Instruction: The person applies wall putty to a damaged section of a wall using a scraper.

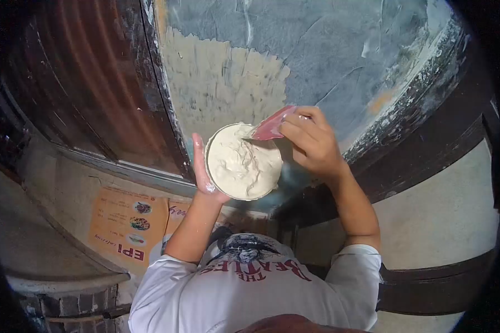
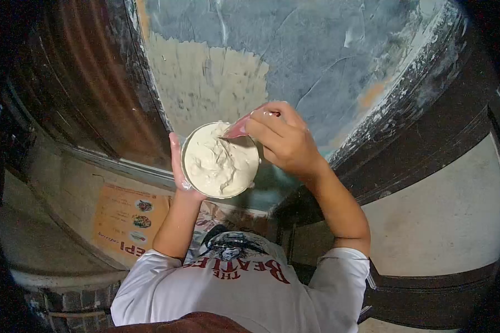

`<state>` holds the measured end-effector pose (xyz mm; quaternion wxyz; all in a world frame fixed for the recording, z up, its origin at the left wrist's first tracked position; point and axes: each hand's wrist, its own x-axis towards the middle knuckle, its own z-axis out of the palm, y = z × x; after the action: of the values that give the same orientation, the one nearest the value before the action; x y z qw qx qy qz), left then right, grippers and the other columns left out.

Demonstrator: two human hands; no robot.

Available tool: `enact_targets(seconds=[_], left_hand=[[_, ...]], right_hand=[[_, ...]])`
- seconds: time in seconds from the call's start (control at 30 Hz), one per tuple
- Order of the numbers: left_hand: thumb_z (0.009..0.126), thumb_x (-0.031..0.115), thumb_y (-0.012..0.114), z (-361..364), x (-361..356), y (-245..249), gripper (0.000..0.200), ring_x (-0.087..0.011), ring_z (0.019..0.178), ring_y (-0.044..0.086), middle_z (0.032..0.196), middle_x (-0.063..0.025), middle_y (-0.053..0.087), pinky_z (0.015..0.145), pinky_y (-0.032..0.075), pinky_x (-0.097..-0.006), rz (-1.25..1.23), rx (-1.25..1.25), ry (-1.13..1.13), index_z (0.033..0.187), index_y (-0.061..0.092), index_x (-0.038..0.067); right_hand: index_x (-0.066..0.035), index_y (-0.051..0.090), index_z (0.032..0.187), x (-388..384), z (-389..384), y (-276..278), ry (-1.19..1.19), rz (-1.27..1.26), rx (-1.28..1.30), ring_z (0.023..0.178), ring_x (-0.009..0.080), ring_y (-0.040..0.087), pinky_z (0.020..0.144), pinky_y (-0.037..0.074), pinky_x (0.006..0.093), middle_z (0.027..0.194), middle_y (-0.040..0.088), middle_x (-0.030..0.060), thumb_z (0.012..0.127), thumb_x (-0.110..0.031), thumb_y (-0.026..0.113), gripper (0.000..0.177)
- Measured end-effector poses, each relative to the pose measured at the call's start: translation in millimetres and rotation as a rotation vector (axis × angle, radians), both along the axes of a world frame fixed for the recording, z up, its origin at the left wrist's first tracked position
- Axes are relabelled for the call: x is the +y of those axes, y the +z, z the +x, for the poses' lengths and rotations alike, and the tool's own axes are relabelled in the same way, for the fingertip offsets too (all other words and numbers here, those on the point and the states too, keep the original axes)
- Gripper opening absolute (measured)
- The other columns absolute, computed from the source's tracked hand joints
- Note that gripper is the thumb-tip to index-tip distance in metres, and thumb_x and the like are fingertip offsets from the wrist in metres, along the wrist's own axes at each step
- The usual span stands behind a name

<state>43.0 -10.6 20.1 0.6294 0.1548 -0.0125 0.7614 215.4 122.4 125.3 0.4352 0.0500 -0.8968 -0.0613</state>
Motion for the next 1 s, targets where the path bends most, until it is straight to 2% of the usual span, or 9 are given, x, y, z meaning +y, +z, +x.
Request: enact_targets(seconds=[0.07, 0.23, 0.3, 0.37, 0.4, 0.47, 0.57, 1.0], left_hand=[[0.095, 0.080, 0.033, -1.9, 1.2, -6.3, 0.099, -0.0391, 0.133, 0.054, 0.148, -0.0226, 0.052, 0.114, 0.041, -0.0534, 0.052, -0.023, -0.044, 0.150, 0.044, -0.001], [0.094, 0.080, 0.034, -4.1, 1.8, -9.1, 0.099, -0.0389, 0.134, 0.053, 0.148, -0.0224, 0.052, 0.113, 0.041, -0.0546, 0.087, -0.025, -0.055, 0.150, 0.044, 0.000], [0.094, 0.080, 0.037, -3.4, 0.7, -4.7, 0.100, -0.0398, 0.130, 0.056, 0.146, -0.0229, 0.054, 0.111, 0.044, -0.0555, -0.023, 0.004, 0.016, 0.149, 0.044, -0.002], [0.093, 0.081, 0.037, -6.1, 2.7, -5.2, 0.101, -0.0406, 0.131, 0.056, 0.147, -0.0231, 0.054, 0.111, 0.044, -0.0568, -0.082, 0.037, 0.056, 0.150, 0.043, -0.002], [0.093, 0.081, 0.037, -9.5, 3.3, -9.0, 0.101, -0.0406, 0.131, 0.055, 0.147, -0.0231, 0.053, 0.111, 0.044, -0.0574, -0.035, 0.026, 0.040, 0.150, 0.043, -0.002], [0.093, 0.081, 0.038, -13.3, 3.8, -12.3, 0.102, -0.0407, 0.132, 0.055, 0.148, -0.0231, 0.052, 0.110, 0.045, -0.0579, -0.001, 0.043, 0.042, 0.150, 0.042, -0.002], [0.093, 0.081, 0.038, -13.9, 3.2, -9.8, 0.101, -0.0404, 0.132, 0.055, 0.148, -0.0232, 0.053, 0.110, 0.045, -0.0573, -0.007, 0.042, 0.052, 0.150, 0.043, -0.002], [0.092, 0.082, 0.037, -33.1, 6.8, -11.4, 0.103, -0.0390, 0.130, 0.057, 0.146, -0.0227, 0.055, 0.109, 0.047, -0.0554, -0.078, 0.091, 0.155, 0.148, 0.046, -0.004]], right_hand=[[-0.005, 0.069, 0.103, -0.4, 2.9, 3.3, -0.013, 0.002, -0.001, 0.096, 0.0335, 0.064, 0.081, 0.056, 0.0407, 0.103, 0.069, 0.0073, 0.067, 0.005, 0.067, 0.037], [-0.005, 0.069, 0.101, 12.3, 8.0, -3.0, -0.062, -0.019, 0.030, 0.089, 0.0354, 0.064, 0.076, 0.056, 0.0412, 0.096, 0.070, 0.0106, 0.065, 0.007, 0.066, 0.038], [-0.005, 0.069, 0.100, 19.3, 11.4, 3.8, -0.110, 0.020, 0.089, 0.086, 0.0343, 0.065, 0.073, 0.055, 0.0412, 0.092, 0.071, 0.0101, 0.065, 0.009, 0.065, 0.038], [-0.005, 0.070, 0.101, 29.7, 16.7, 8.5, -0.315, -0.033, 0.201, 0.084, 0.0324, 0.065, 0.072, 0.055, 0.0407, 0.093, 0.072, 0.0087, 0.073, 0.007, 0.065, 0.030], [-0.005, 0.070, 0.101, 35.5, 17.8, 10.4, -0.314, -0.033, 0.202, 0.084, 0.0324, 0.065, 0.072, 0.055, 0.0407, 0.093, 0.072, 0.0087, 0.073, 0.007, 0.065, 0.030], [-0.007, 0.070, 0.103, 48.3, 18.4, 13.2, -0.461, -0.101, 0.290, 0.084, 0.0314, 0.065, 0.071, 0.054, 0.0405, 0.095, 0.072, 0.0077, 0.084, 0.000, 0.067, 0.021], [-0.008, 0.070, 0.104, 63.8, 16.5, 12.0, -0.494, -0.102, 0.326, 0.085, 0.0316, 0.065, 0.072, 0.054, 0.0409, 0.095, 0.072, 0.0077, 0.090, -0.007, 0.068, 0.015], [-0.009, 0.071, 0.102, 83.0, -1.8, 17.8, -0.557, -0.113, 0.353, 0.086, 0.0309, 0.066, 0.070, 0.053, 0.0426, 0.094, 0.071, 0.0066, 0.090, -0.010, 0.067, 0.013]])
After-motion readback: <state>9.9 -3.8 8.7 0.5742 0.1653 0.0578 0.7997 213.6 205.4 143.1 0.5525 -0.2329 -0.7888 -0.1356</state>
